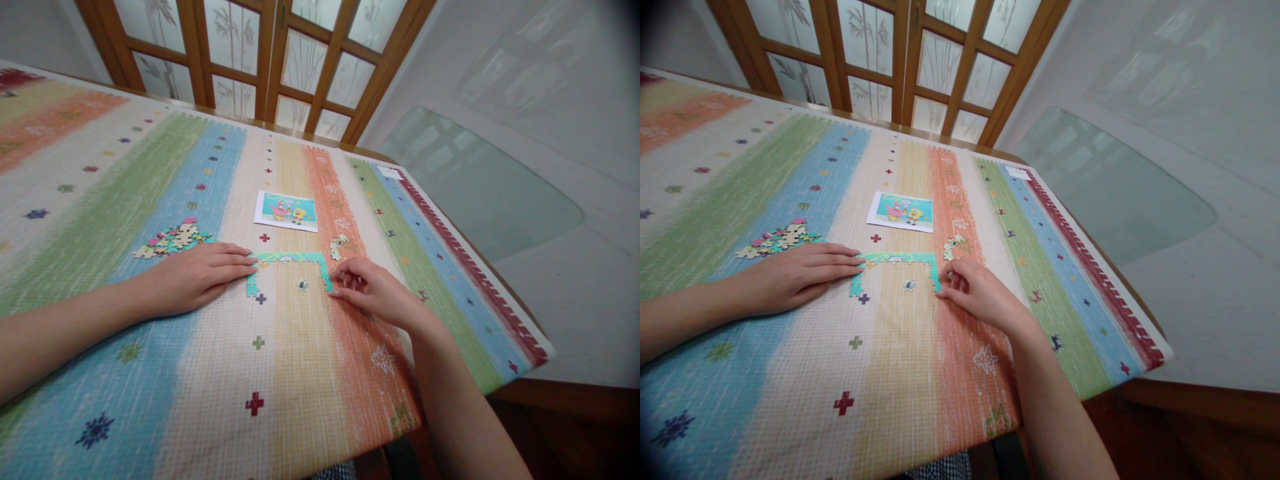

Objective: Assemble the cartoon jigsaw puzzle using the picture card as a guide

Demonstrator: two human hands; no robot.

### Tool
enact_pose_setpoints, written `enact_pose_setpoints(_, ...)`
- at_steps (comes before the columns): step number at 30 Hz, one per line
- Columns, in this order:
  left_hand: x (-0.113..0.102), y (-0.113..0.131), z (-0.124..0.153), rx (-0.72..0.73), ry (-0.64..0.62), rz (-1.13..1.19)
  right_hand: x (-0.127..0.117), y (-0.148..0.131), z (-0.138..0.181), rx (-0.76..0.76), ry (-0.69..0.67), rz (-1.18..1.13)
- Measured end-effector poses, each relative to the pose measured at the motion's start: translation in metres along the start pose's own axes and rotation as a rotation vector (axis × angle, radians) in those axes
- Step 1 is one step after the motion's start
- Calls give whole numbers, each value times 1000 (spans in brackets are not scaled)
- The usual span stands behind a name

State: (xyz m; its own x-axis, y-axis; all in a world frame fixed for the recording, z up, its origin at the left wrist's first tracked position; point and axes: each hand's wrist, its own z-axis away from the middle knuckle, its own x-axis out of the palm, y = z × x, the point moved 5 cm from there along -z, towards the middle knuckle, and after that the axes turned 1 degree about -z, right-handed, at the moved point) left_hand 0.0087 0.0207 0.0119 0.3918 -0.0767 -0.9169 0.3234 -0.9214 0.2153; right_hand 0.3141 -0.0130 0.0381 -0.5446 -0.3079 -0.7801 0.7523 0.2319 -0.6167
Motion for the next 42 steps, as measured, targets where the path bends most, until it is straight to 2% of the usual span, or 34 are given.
enact_pose_setpoints(4,0,0,0,3,12,9,1,-3,-1,-56,-12,26)
enact_pose_setpoints(14,0,0,1,-11,2,22,3,-1,-3,-63,-14,67)
enact_pose_setpoints(25,1,-1,1,-1,-7,10,-1,4,-2,-80,90,210)
enact_pose_setpoints(42,2,1,1,-14,-9,22,3,-5,-4,-87,91,217)
